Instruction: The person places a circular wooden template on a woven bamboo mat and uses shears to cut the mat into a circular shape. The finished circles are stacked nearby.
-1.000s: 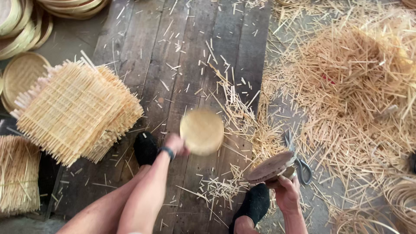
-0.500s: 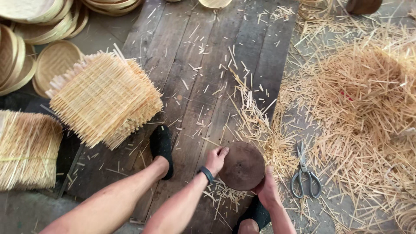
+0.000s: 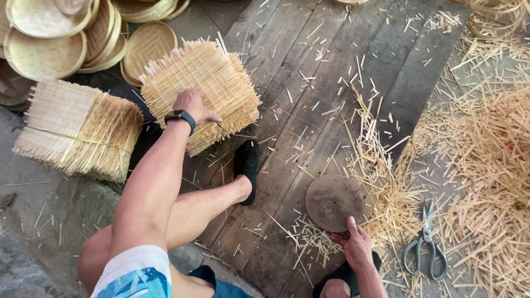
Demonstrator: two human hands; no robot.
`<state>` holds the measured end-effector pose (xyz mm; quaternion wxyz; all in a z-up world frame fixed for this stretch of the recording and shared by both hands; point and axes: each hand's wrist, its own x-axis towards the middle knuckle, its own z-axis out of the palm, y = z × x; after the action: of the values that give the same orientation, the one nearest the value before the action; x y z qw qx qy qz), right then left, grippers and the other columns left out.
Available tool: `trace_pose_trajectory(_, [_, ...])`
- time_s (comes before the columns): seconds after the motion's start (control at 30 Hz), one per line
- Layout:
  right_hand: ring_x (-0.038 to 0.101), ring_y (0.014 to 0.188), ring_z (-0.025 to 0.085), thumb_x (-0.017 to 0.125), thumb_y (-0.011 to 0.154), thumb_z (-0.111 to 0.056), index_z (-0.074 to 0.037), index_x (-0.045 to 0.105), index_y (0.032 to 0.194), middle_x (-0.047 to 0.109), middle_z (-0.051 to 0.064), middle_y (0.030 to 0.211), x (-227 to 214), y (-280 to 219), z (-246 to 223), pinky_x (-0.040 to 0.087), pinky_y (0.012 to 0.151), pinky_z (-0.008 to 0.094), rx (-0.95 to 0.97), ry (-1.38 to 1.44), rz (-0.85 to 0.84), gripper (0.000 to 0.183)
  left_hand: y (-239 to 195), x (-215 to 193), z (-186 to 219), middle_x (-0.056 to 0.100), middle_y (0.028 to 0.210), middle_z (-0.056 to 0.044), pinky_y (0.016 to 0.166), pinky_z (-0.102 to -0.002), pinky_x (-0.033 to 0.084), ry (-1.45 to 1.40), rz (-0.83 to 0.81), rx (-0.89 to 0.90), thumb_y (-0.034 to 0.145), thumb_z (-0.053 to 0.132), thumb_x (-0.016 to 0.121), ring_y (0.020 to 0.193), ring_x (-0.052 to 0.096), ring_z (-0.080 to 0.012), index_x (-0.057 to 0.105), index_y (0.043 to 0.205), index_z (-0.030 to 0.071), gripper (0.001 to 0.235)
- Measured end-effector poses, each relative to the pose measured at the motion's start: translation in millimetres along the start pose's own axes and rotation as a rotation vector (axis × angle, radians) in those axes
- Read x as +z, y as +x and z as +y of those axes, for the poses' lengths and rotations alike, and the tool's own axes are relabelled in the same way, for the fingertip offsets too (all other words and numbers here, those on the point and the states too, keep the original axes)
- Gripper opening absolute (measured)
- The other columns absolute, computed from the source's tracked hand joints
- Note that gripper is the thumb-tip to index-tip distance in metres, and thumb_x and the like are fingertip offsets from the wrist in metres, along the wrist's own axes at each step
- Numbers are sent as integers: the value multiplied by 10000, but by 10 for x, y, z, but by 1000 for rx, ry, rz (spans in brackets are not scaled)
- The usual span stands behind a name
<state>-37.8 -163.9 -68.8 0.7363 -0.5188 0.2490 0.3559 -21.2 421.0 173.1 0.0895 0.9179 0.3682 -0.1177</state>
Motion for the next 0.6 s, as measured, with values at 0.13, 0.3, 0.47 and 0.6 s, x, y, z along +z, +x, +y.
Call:
trace_pose_trajectory(0.13, [688, 838, 266, 591, 1002, -362, -17, 631, 1116, 699, 108, 958, -68, -149, 17, 604, 684, 449, 8, -3, 69, 366, -123, -166, -37, 679, 1208, -191, 966, -411, 503, -116, 91, 131, 550, 508, 985, 1100, 651, -321, 640, 1289, 73, 924])
trace_pose_trajectory(0.3, [656, 832, 212, 603, 1061, -350, -3, 607, 1152, 664, 97, 989, -95, -131, -100, 553, 664, 347, -243, -67, 128, 359, -291, -393, 176, 773, 1079, -161, 890, -399, 572, -41, 186, -53, 1120, 164, 496, 991, 727, -283, 739, 1135, 97, 252])
trace_pose_trajectory(0.47, [656, 842, 161, 560, 1055, -393, -19, 652, 1170, 668, 83, 983, -191, -226, -340, 543, 697, 283, -378, 46, 52, 402, -944, 442, 1306, 732, 1190, -194, 910, -459, 556, -244, 817, 891, 947, -1, 673, 1033, 705, -315, 692, 1234, -24, 288])
trace_pose_trajectory(0.6, [731, 922, 223, 526, 913, -569, -48, 658, 1091, 732, 89, 1031, -105, -253, -580, 599, 748, 399, -193, 381, -166, 566, -2127, 1709, 2074, 683, 1275, -239, 1076, -457, 508, -298, 231, 1303, 1042, 59, 656, 1201, 643, -341, 669, 1283, -17, 253])
